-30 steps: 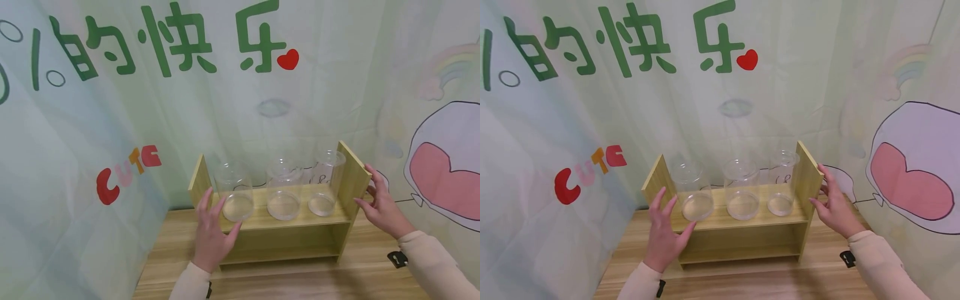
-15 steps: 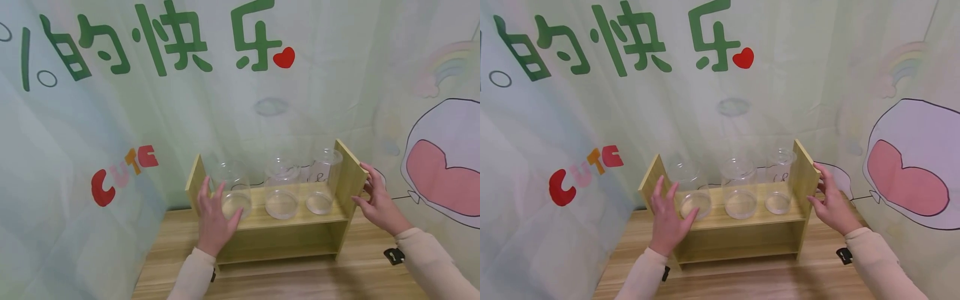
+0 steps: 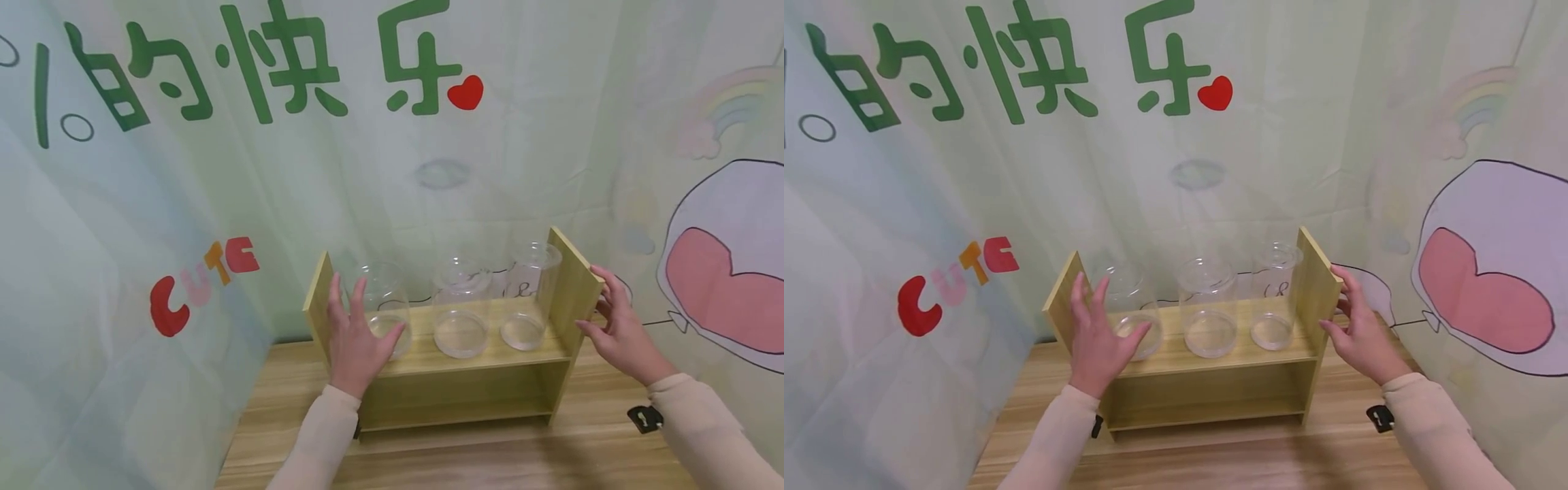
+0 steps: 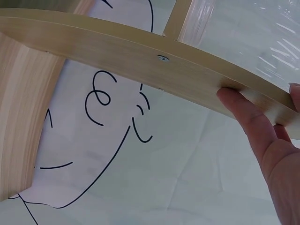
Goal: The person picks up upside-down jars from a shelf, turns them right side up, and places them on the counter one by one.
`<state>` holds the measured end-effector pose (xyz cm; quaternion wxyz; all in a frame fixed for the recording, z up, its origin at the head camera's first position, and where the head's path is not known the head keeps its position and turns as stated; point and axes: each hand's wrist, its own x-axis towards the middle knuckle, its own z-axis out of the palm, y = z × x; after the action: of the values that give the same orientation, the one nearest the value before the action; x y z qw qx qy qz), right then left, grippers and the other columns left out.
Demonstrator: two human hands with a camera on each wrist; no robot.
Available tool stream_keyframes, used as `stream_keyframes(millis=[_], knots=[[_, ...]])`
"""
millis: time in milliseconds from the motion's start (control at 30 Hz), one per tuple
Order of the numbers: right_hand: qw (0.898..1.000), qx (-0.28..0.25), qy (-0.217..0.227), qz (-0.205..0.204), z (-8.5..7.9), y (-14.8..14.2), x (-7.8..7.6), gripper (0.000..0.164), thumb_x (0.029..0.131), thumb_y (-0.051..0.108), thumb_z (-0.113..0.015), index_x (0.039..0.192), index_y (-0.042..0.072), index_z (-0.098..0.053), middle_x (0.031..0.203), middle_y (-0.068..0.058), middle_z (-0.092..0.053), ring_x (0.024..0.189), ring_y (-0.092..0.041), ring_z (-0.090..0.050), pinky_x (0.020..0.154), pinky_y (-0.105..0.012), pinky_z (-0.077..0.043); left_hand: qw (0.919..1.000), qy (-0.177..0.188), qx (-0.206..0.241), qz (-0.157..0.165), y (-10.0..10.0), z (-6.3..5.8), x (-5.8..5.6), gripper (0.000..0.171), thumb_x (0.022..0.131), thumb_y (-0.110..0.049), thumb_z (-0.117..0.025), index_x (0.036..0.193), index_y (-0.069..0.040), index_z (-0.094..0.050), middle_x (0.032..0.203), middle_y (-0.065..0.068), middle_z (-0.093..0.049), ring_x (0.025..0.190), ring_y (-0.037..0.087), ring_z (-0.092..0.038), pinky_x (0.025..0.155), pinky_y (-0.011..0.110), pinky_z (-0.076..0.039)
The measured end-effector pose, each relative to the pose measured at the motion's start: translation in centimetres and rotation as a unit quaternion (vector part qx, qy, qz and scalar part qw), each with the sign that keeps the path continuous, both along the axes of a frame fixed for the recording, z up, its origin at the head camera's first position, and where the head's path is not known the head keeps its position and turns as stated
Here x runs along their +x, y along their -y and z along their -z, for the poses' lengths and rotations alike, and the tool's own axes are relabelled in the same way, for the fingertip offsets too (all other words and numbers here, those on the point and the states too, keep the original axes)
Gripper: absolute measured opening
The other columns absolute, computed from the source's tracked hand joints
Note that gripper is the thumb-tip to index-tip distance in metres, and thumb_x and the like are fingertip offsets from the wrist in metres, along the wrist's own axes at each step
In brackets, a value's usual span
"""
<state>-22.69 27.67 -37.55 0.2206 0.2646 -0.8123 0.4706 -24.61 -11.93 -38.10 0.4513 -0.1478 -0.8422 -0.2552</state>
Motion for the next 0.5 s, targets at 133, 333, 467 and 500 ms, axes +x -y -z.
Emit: stream_keyframes(millis=[133,333,467,500], knots=[[1.000,-0.007,-0.005,-0.009,-0.18,-0.15,0.04,0.096,0.071,-0.029,-0.053,0.144,0.012,-0.006,0.128,-0.025,-0.033,0.110,0.000,-0.042,0.065,-0.021,-0.052,0.9998,0.008,0.018,-0.006,-0.43,-0.20,-0.26,0.100,0.057,-0.046,-0.081,0.138,-0.019,-0.028,0.148,0.012,-0.005,0.121,0.038,-0.033,0.062,0.046,-0.052],[1.000,-0.011,-0.005,-0.016,-0.37,-0.02,0.16,0.095,0.071,-0.029,-0.053,0.143,0.010,-0.006,0.127,-0.025,-0.033,0.110,0.001,-0.042,0.065,-0.021,-0.052,0.9993,0.014,0.032,-0.012,-0.68,-0.28,-0.41,0.099,0.057,-0.049,-0.080,0.137,-0.020,-0.030,0.148,0.010,-0.006,0.119,0.036,-0.037,0.068,0.048,-0.051],[1.000,-0.009,-0.007,-0.017,-0.31,-0.01,0.10,0.095,0.071,-0.029,-0.053,0.144,0.010,-0.006,0.127,-0.025,-0.033,0.110,0.001,-0.042,0.064,-0.022,-0.052,0.9991,0.018,0.033,-0.019,-0.65,-0.12,-0.57,0.097,0.059,-0.050,-0.079,0.138,-0.021,-0.030,0.148,0.009,-0.007,0.115,0.034,-0.040,0.064,0.047,-0.051],[1.000,-0.009,-0.007,-0.016,-0.35,-0.01,0.07,0.095,0.071,-0.029,-0.053,0.144,0.011,-0.006,0.128,-0.025,-0.033,0.110,0.001,-0.042,0.064,-0.021,-0.052,0.9990,0.019,0.034,-0.020,-0.65,-0.13,-0.64,0.096,0.060,-0.050,-0.078,0.138,-0.021,-0.030,0.148,0.008,-0.007,0.113,0.033,-0.042,0.062,0.045,-0.051]])
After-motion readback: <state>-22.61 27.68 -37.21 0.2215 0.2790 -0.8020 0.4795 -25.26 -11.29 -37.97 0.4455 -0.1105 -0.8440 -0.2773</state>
